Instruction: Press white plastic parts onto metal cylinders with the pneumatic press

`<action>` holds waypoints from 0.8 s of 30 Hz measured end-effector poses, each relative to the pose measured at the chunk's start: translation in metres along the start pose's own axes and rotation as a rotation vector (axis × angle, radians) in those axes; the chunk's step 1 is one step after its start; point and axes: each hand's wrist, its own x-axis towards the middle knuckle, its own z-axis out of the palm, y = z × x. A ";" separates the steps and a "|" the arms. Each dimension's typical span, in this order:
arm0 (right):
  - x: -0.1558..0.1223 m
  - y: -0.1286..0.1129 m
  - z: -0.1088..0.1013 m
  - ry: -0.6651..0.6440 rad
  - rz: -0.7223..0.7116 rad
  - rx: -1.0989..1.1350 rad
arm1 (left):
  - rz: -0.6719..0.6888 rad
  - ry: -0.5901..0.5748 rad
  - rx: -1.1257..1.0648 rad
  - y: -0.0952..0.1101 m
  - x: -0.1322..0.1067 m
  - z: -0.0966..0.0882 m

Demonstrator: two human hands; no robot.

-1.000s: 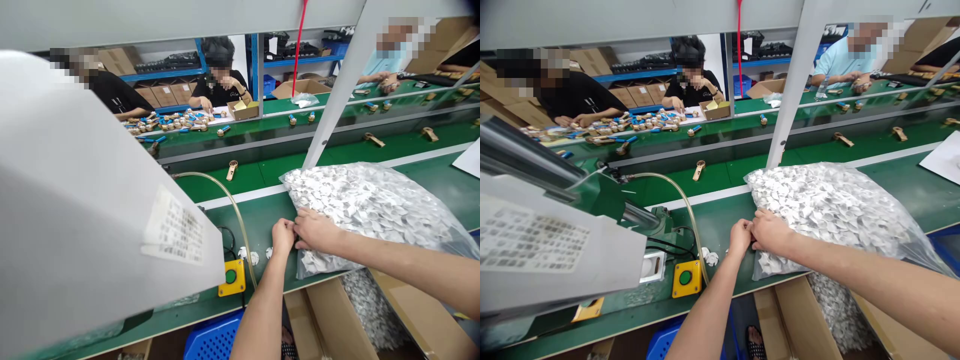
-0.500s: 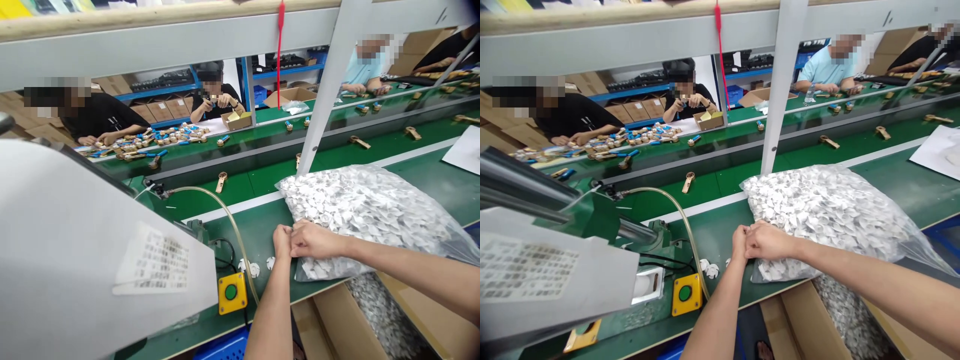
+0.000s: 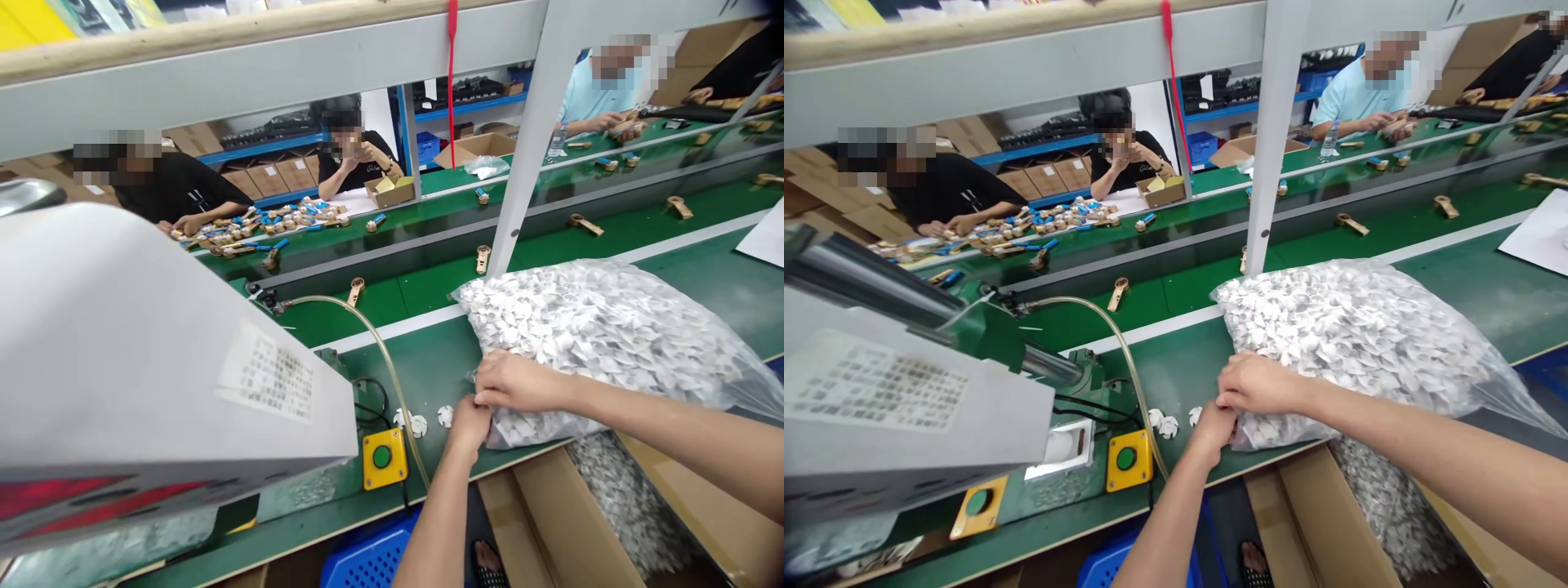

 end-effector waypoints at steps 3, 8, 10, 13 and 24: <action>-0.008 -0.011 0.000 -0.052 -0.011 -0.157 | -0.062 -0.061 -0.036 -0.004 -0.005 -0.001; -0.014 -0.022 0.013 -0.115 0.025 -0.311 | -0.077 -0.028 -0.105 -0.003 -0.006 -0.002; -0.012 -0.023 0.021 -0.120 0.050 -0.326 | -0.061 0.010 -0.110 -0.003 -0.006 -0.001; -0.008 -0.019 0.030 -0.120 0.045 -0.271 | -0.061 0.056 -0.090 -0.005 -0.004 0.001; -0.027 0.008 -0.007 -0.096 -0.086 0.195 | -0.126 0.124 0.026 0.000 0.015 0.004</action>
